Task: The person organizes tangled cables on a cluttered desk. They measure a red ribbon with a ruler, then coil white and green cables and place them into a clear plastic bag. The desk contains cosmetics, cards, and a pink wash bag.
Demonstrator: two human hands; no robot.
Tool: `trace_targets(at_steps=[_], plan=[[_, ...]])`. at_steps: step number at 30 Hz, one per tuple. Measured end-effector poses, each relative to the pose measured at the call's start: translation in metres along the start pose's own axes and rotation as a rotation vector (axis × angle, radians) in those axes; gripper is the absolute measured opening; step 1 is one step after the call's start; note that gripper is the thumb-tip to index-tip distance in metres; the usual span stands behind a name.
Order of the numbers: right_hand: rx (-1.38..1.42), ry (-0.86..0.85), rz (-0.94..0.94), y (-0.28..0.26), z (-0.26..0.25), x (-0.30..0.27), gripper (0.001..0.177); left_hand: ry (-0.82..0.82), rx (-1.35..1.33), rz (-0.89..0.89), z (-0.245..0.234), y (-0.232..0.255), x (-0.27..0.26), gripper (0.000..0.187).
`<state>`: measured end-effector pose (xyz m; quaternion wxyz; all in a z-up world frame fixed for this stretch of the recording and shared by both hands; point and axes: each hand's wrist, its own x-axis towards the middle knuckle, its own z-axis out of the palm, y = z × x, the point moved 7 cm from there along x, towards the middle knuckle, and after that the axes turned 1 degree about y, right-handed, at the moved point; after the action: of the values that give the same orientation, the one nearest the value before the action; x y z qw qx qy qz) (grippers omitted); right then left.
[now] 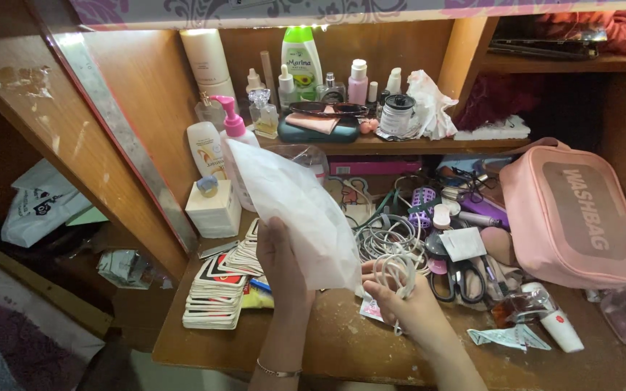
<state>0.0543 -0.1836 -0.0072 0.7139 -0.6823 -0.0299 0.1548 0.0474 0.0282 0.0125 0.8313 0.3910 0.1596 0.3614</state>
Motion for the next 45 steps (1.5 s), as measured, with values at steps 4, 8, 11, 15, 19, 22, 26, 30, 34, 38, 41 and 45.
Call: trace_targets(at_steps=[4, 8, 11, 15, 19, 22, 26, 30, 34, 38, 41, 45], plan=[[0.584, -0.253, 0.019, 0.032, 0.005, 0.011, 0.019, -0.052, 0.052, 0.077, 0.003, -0.002, 0.001, 0.028], [0.576, -0.269, 0.003, 0.036, -0.005, 0.017, 0.019, -0.122, 0.142, 0.238, -0.006, -0.001, 0.014, 0.031], [0.204, 0.192, 0.269, 0.030, -0.046, 0.011, 0.032, -0.132, 0.325, 0.335, -0.016, 0.015, 0.022, 0.032], [0.014, -0.008, -0.159, -0.006, -0.055, 0.016, 0.016, -0.169, 0.575, 0.360, -0.013, 0.030, 0.019, 0.033], [-0.296, 0.136, 0.149, -0.034, -0.062, -0.002, 0.040, -0.190, 0.827, 0.287, -0.011, 0.028, 0.029, 0.040], [-0.551, -0.041, -0.343, -0.053, -0.066, 0.004, 0.017, -0.265, 0.971, 0.395, -0.002, 0.037, 0.021, 0.047], [-0.725, -0.102, -0.837, -0.083, -0.025, -0.017, 0.008, -0.443, 0.948, 0.329, 0.035, 0.043, -0.014, 0.033], [-0.814, -0.190, -0.877, -0.065, -0.003, -0.021, 0.014, -0.698, 1.247, 0.247, 0.063, 0.029, -0.037, 0.062], [-0.867, -0.206, -0.901, -0.071, 0.014, -0.032, 0.013, -0.703, 1.538, 0.236, 0.076, 0.036, -0.036, 0.057], [-0.906, -0.200, -0.821, -0.073, 0.017, -0.036, 0.020, -0.743, 1.480, 0.332, 0.076, 0.048, -0.034, 0.023], [-0.895, -0.135, -0.755, -0.073, 0.008, -0.035, 0.026, -0.640, 1.371, 0.473, 0.069, 0.064, -0.027, 0.025], [-0.947, -0.157, -0.572, -0.066, -0.003, -0.029, 0.034, -0.675, 1.305, 0.440, 0.058, 0.066, -0.021, 0.022]])
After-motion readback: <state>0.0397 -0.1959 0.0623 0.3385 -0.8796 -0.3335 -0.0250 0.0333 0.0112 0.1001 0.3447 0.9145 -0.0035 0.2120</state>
